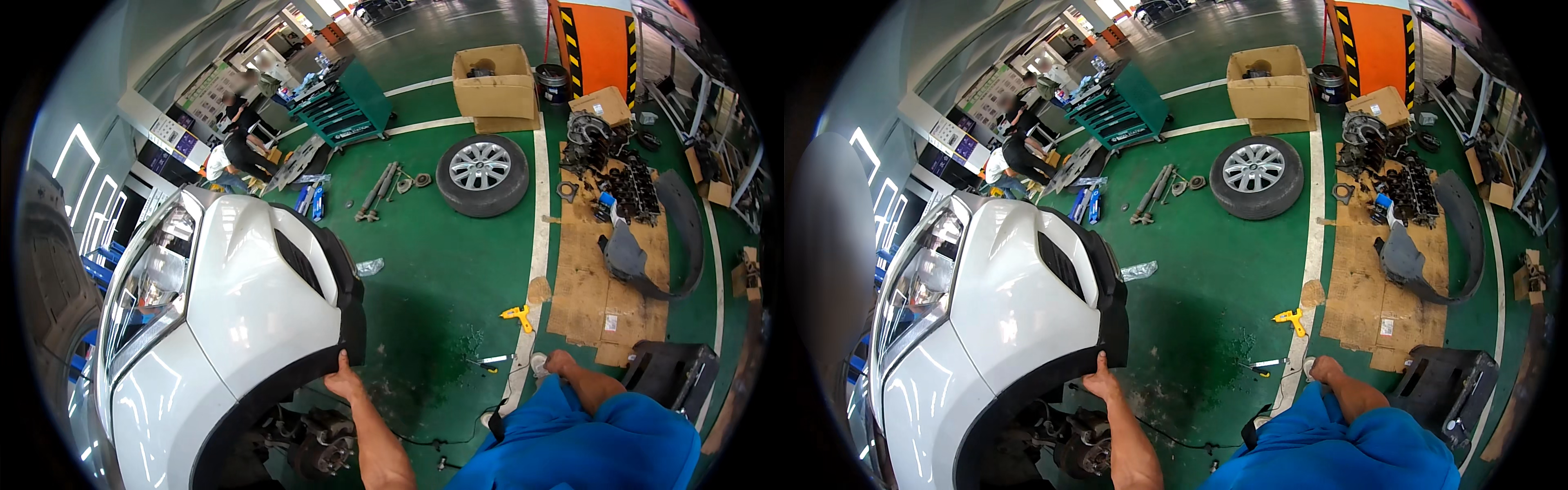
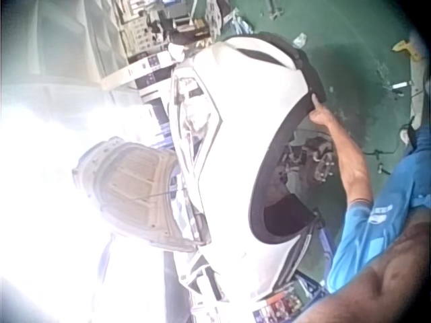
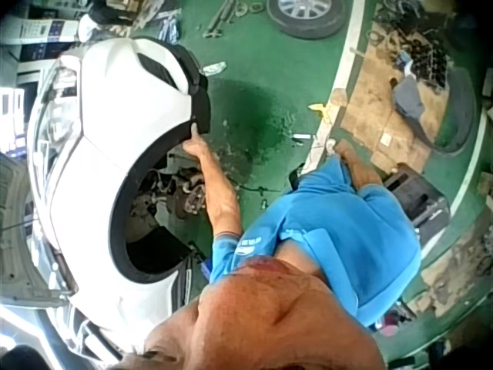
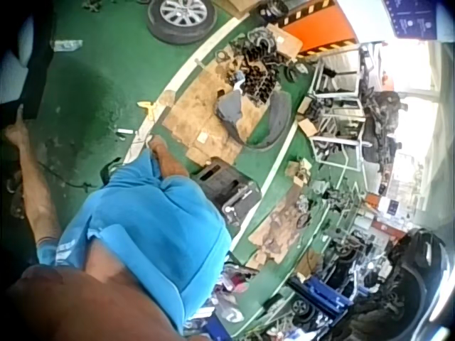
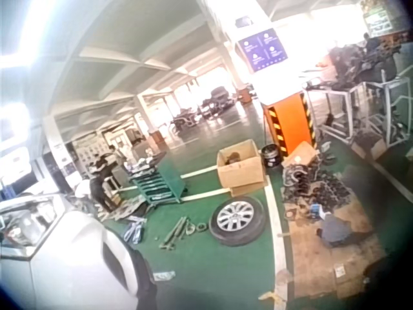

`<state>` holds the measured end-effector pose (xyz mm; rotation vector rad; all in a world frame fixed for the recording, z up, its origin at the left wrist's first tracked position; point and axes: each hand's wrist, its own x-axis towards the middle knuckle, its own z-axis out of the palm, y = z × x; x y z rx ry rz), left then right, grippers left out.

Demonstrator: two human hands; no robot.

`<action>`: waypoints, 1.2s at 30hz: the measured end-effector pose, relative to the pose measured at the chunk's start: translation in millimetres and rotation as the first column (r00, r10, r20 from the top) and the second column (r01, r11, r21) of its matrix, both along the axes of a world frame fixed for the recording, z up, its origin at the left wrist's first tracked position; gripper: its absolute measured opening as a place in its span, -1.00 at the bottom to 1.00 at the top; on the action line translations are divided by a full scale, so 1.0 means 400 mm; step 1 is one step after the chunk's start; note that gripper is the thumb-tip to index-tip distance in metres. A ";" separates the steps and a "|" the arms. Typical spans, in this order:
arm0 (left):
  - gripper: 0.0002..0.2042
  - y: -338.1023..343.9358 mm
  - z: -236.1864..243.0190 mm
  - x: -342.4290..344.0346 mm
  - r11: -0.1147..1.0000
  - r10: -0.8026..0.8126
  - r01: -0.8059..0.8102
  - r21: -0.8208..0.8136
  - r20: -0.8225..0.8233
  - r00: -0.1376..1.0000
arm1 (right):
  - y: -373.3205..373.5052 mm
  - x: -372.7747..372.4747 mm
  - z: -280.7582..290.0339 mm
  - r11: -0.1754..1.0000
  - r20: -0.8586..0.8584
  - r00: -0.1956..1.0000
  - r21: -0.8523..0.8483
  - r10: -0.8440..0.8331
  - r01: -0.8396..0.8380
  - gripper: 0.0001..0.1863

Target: The person pours liquid from a plastic bottle onto the underside of a car's wheel arch liner. They then position the liner into the wheel well and use a screwdriver to secure it with fasteners.

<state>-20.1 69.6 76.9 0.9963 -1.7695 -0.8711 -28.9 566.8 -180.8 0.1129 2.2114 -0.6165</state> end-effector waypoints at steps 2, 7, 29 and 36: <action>-0.50 -0.035 -0.029 0.008 1.000 0.024 -0.024 0.009 0.029 0.999 | -0.004 -0.001 -0.007 1.000 -0.001 1.000 -0.001 0.011 -0.011 -0.64; -0.50 -0.017 -0.023 0.000 0.999 0.049 -0.049 0.001 0.065 0.997 | 0.005 0.005 -0.018 1.000 -0.003 1.000 -0.004 -0.001 0.001 -0.63; -0.44 0.011 0.003 -0.004 0.998 0.045 -0.044 -0.037 0.009 0.999 | 0.005 -0.003 -0.043 1.000 0.022 1.000 0.015 0.006 -0.006 -0.64; -0.50 0.005 0.002 -0.002 0.999 0.036 -0.035 -0.026 0.051 0.998 | 0.009 -0.006 -0.048 1.000 0.023 1.000 0.012 -0.010 0.010 -0.64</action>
